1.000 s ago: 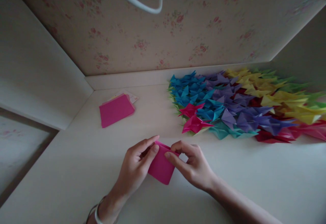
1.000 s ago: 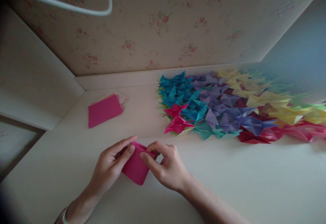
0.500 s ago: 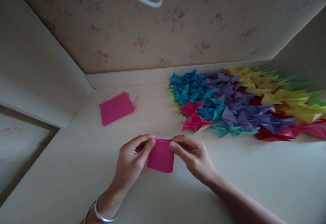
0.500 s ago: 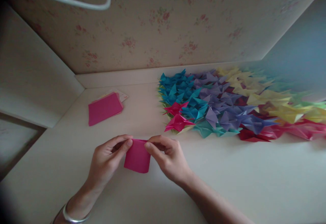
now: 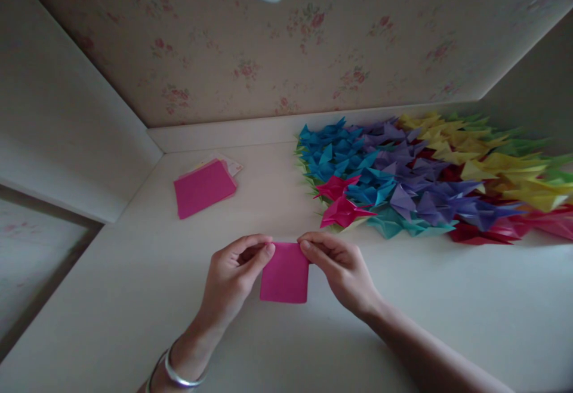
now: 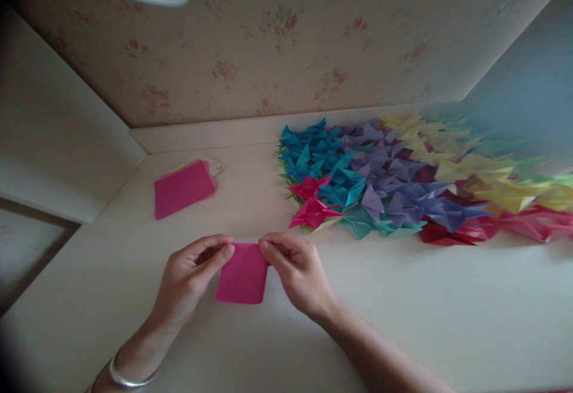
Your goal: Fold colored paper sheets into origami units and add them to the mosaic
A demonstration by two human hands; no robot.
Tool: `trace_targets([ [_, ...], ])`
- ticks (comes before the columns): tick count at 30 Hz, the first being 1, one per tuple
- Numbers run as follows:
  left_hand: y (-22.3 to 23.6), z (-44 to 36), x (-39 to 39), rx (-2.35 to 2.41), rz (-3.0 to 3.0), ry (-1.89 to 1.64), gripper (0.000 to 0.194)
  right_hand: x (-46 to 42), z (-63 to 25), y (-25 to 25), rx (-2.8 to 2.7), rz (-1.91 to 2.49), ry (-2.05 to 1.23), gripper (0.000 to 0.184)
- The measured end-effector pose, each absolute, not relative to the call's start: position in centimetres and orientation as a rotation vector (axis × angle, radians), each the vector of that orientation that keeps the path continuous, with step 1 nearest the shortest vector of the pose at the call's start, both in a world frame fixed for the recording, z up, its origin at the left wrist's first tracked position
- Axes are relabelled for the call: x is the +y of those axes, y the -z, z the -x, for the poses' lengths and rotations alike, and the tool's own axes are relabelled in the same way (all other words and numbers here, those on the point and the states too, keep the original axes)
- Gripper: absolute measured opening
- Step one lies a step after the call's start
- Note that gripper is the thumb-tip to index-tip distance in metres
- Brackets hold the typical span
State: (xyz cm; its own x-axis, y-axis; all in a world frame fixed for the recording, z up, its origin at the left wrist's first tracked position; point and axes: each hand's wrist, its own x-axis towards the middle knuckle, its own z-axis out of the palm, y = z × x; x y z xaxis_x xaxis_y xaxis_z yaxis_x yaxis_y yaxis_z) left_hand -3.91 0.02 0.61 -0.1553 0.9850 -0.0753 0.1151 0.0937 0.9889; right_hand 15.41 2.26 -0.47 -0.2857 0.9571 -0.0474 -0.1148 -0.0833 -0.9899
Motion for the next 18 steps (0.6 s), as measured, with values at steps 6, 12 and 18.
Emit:
trace_targets([
  [6, -0.42, 3.98, 0.09, 1.460, -1.157, -1.188, 0.019, 2.42, -15.34, 0.53, -1.305, 1.011, -1.513, 0.023],
  [12, -0.10, 4.17, 0.01, 1.492, -1.214, -1.187, 0.021, 2.35, -15.24, 0.96, -1.261, 1.062, -1.495, 0.022],
  [18, -0.41, 4.03, 0.00, 1.531, -1.273, -1.186, 0.020, 2.27, -15.29, 1.34, -1.277, 1.110, -1.441, 0.025],
])
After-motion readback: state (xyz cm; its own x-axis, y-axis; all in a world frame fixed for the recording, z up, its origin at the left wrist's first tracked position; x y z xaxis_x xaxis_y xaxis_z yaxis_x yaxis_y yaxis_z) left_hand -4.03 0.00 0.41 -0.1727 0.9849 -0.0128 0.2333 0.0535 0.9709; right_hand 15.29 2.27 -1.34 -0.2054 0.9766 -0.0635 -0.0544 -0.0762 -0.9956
